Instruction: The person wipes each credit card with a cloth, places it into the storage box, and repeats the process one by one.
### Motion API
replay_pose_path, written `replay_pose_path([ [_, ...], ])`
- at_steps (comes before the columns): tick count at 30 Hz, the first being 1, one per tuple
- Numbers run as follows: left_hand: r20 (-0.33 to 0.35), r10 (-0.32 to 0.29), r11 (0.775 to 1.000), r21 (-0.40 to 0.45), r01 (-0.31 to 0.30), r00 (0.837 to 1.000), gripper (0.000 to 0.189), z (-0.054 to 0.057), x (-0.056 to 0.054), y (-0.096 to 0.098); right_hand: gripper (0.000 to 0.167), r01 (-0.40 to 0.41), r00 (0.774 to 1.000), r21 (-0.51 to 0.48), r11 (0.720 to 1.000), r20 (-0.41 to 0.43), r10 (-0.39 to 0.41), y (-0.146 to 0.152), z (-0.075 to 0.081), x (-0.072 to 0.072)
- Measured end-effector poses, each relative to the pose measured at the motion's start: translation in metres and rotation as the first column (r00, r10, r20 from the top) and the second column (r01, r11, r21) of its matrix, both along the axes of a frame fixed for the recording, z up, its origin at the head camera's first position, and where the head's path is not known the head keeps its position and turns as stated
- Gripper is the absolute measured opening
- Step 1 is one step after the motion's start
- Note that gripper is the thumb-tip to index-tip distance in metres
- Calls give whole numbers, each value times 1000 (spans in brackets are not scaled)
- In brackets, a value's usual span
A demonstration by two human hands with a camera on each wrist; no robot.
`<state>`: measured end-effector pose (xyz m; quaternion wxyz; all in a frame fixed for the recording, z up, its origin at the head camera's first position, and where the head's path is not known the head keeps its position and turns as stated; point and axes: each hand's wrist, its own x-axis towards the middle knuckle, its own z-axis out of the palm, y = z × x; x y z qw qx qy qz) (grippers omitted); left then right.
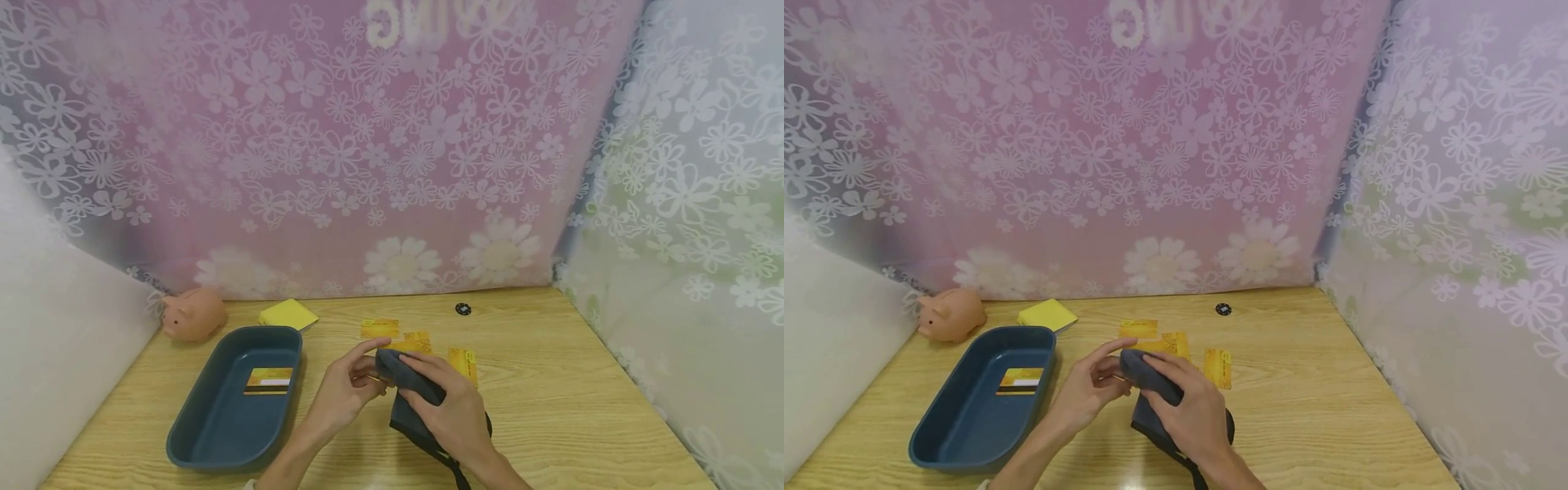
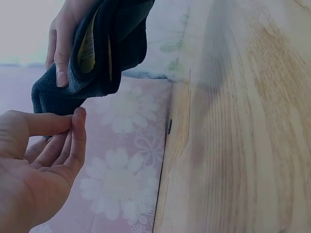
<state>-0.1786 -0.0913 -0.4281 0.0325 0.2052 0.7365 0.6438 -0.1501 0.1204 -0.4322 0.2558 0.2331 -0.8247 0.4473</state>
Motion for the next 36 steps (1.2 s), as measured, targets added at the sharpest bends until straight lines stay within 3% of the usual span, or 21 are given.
replay_pose_path([
  [16, 58, -13, 997, 74, 9, 998, 61, -1, 1, -6, 58, 89, 996, -38, 995, 19, -88, 26, 1, -11],
  [21, 77, 22, 997, 70, -27, 997, 62, -1, 2, -9, 52, 144, 988, -56, 988, 65, -140, 37, 1, -13],
  [31, 106, 29, 989, 143, -44, 994, 66, -2, 1, -10, 50, 220, 973, -86, 972, 97, -211, 54, 7, -16],
  [36, 83, 92, 983, 149, -104, 992, 60, -2, 0, -8, 49, 236, 968, -90, 968, 111, -226, 57, 7, -16],
])
